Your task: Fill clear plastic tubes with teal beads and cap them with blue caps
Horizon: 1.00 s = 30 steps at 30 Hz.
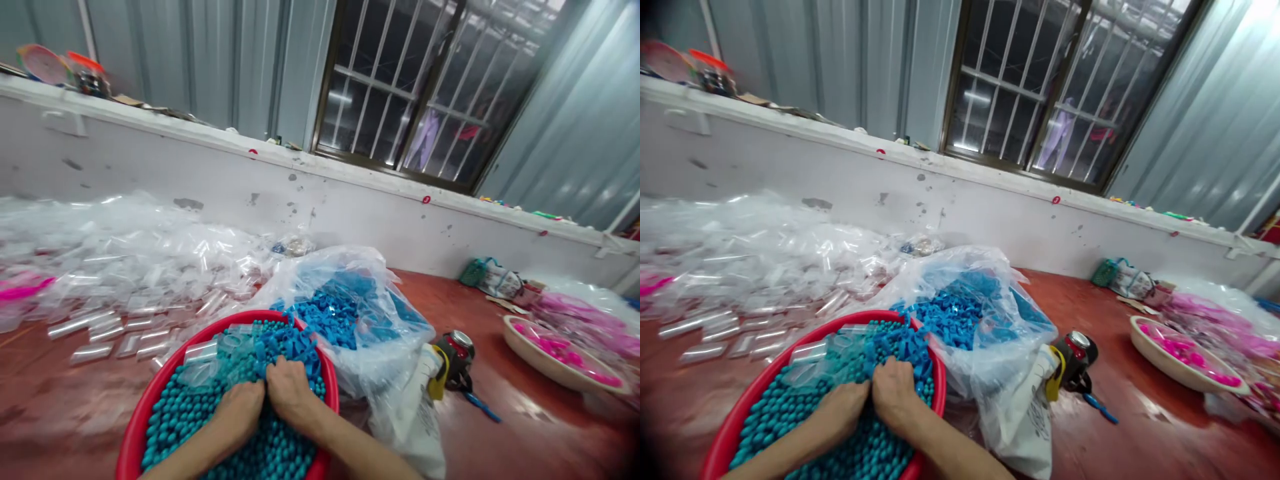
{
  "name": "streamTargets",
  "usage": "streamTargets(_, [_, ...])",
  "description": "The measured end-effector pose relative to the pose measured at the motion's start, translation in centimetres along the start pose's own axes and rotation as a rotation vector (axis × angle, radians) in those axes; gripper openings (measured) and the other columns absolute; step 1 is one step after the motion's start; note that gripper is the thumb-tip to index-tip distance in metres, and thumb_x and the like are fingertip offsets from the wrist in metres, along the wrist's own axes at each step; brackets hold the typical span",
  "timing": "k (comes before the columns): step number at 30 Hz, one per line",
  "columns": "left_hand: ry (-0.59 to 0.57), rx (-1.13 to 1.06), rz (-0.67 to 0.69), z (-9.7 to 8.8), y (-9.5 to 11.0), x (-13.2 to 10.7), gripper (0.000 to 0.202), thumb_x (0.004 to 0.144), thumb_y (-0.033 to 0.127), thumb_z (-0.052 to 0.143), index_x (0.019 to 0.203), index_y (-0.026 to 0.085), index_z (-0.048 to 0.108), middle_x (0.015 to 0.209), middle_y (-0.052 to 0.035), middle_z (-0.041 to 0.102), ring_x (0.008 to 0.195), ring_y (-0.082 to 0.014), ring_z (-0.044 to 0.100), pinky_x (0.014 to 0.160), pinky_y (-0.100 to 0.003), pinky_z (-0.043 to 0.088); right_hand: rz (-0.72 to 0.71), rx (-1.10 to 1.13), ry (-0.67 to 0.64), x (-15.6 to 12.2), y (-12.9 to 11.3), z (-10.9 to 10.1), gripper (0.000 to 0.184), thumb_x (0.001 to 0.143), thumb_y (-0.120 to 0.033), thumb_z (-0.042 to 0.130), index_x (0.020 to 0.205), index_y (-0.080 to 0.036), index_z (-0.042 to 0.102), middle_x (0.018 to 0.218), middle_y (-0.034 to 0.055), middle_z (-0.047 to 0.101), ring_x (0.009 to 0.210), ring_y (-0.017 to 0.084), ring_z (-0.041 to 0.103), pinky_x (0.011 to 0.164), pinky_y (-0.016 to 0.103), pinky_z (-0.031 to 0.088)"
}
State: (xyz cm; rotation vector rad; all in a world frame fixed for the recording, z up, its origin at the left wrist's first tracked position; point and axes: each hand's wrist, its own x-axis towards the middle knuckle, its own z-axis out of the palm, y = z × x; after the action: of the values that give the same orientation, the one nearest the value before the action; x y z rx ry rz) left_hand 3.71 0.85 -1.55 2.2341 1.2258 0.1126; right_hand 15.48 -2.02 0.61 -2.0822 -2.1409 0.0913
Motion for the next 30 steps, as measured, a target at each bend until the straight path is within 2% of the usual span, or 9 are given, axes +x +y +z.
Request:
streamTargets(3, [-0.006, -0.238, -0.047, 0.4, 1.2, 1.8, 0.012, 0.060, 0.008, 0.049, 0.063, 0.018, 0.056, 0.083, -0.0139, 0.064, 0.095, -0.0347, 0.054, 0.087, -0.047, 0.032, 0.038, 0.055, 0.024, 1.3, 1.0, -0.8, 0.020, 0.075, -0.010, 0.043, 0.076, -0.015, 0.063, 0.080, 0.0120, 0.066, 0.070, 0.023, 0.062, 0.060, 0.030, 0.044])
streamTargets(6, [-0.037, -0.472, -0.143, 1.0, 1.2, 3.5, 0.016, 0.053, 0.007, 0.053, 0.048, 0.020, 0.046, 0.060, -0.0052, 0.058, 0.086, -0.0311, 0.056, 0.082, -0.044, 0.037, 0.026, 0.165, 0.071, 1.5, 2.5, -1.4, 0.026, 0.082, -0.017, 0.037, 0.091, -0.018, 0.061, 0.087, 0.0090, 0.066, 0.080, 0.021, 0.062, 0.065, 0.028, 0.044])
streamTargets(8, [-0.100, -0.660, -0.184, 1.3, 0.9, 4.1, 0.014, 0.053, 0.009, 0.054, 0.049, 0.020, 0.046, 0.049, -0.0002, 0.052, 0.074, -0.0261, 0.058, 0.074, -0.040, 0.042, 0.004, 0.248, 0.060, 1.2, 3.5, -1.5, 0.030, 0.085, -0.021, 0.032, 0.103, -0.020, 0.056, 0.086, 0.0053, 0.067, 0.071, 0.016, 0.063, 0.060, 0.024, 0.045])
streamTargets(11, [-0.209, -0.956, -0.182, 1.4, 0.4, 3.9, 0.009, 0.055, 0.014, 0.052, 0.063, 0.019, 0.053, 0.051, 0.0028, 0.053, 0.063, -0.0186, 0.057, 0.066, -0.034, 0.045, 0.032, 0.528, 0.009, 0.1, 4.8, -1.5, 0.035, 0.086, -0.024, 0.028, 0.114, -0.019, 0.048, 0.080, 0.0022, 0.065, 0.051, 0.012, 0.058, 0.044, 0.020, 0.042])
streamTargets(14, [-0.278, -1.198, -0.126, 0.9, 0.2, 3.1, 0.018, 0.057, 0.016, 0.053, 0.074, 0.018, 0.057, 0.063, 0.0023, 0.060, 0.066, -0.0143, 0.057, 0.069, -0.029, 0.045, 0.026, 0.708, -0.037, -1.5, 5.5, -2.0, 0.028, 0.083, -0.026, 0.033, 0.101, -0.021, 0.054, 0.072, -0.0002, 0.062, 0.050, 0.012, 0.055, 0.045, 0.021, 0.041])
streamTargets(18, [-0.281, -1.375, -0.073, -0.2, -0.5, 1.9, 0.021, 0.055, 0.016, 0.062, 0.076, 0.015, 0.062, 0.065, 0.0023, 0.060, 0.063, -0.0108, 0.054, 0.068, -0.023, 0.040, -0.007, 0.438, -0.051, -2.9, 5.6, -3.2, 0.020, 0.082, -0.028, 0.038, 0.076, -0.021, 0.056, 0.067, 0.0004, 0.059, 0.064, 0.016, 0.056, 0.057, 0.023, 0.040])
streamTargets(23, [-0.187, -1.482, -0.077, -1.6, -1.1, -0.2, 0.026, 0.058, 0.026, 0.067, 0.080, 0.015, 0.063, 0.068, 0.0011, 0.060, 0.062, -0.0100, 0.052, 0.066, -0.023, 0.039, 0.003, 0.229, -0.084, -2.9, 4.9, -3.2, 0.029, 0.083, -0.017, 0.031, 0.107, -0.021, 0.047, 0.079, 0.0046, 0.064, 0.072, 0.017, 0.059, 0.060, 0.024, 0.037])
streamTargets(27, [-0.071, -1.483, -0.176, -2.1, -1.6, -1.8, 0.031, 0.060, 0.029, 0.067, 0.088, 0.016, 0.062, 0.072, 0.0003, 0.062, 0.065, -0.0117, 0.054, 0.063, -0.023, 0.038, -0.038, 0.083, -0.079, -2.6, 4.0, -2.0, 0.032, 0.081, -0.010, 0.027, 0.096, -0.019, 0.053, 0.084, 0.0081, 0.063, 0.080, 0.020, 0.059, 0.066, 0.026, 0.037])
streamTargets(30, [0.034, -1.359, -0.210, -1.8, -1.8, -2.5, 0.032, 0.063, 0.032, 0.064, 0.092, 0.018, 0.061, 0.072, 0.0015, 0.062, 0.064, -0.0117, 0.054, 0.059, -0.022, 0.036, -0.058, 0.152, -0.091, -2.3, 3.7, -1.5, 0.029, 0.083, -0.016, 0.030, 0.101, -0.020, 0.053, 0.086, 0.0073, 0.062, 0.081, 0.021, 0.058, 0.067, 0.027, 0.038])
